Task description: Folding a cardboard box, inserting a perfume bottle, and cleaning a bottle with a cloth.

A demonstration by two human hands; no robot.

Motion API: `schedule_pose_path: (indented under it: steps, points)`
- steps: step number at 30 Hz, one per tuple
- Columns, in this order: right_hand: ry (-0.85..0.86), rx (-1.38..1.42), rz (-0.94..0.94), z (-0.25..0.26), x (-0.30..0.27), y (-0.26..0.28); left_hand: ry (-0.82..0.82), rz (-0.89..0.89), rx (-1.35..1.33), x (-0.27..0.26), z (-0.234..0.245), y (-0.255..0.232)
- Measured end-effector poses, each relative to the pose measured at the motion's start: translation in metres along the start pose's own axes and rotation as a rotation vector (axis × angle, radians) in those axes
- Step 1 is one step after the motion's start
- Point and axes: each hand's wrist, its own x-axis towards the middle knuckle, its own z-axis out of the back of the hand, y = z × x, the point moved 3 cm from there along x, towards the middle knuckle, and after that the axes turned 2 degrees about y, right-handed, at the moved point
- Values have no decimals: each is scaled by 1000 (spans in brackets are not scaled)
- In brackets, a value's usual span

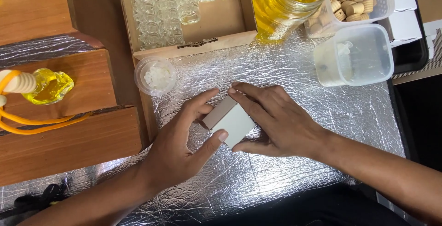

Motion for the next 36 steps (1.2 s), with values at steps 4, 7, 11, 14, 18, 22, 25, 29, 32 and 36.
schedule_pose_path:
  steps: [4, 7, 11, 14, 18, 22, 25, 29, 32, 36]
  points:
    - [-35, -30, 40, -1, 0, 1, -50, -38, 63, 2, 3, -5]
    - [-54, 3, 29, -7, -6, -3, -48, -118, 26, 2, 3, -9]
    - [-85, -3, 23, -5, -8, -3, -35, -100, -2, 0, 1, -1]
    - [-84, 39, 11, 0, -10, -6, -7, -143, -23, 0, 0, -3]
    - [-95, 81, 5, -2, -12, -8, -3, -147, -54, 0, -1, -1]
    - [-94, 76, 5, 4, -7, -2, 17, -110, -48, -1, -3, 1]
    - [-106, 134, 25, 7, -5, 0, 59, -204, -1, -5, -8, 6]
    - [-123, 136, -18, 3, -7, -5, 98, -213, 76, -7, -11, 9]
    - [-138, 212, -54, 1, -11, -10, 94, -257, 79, -6, -13, 3]
    - [-211, 233, 4, 3, -13, -10, 2, -363, 287, 0, -11, -2]
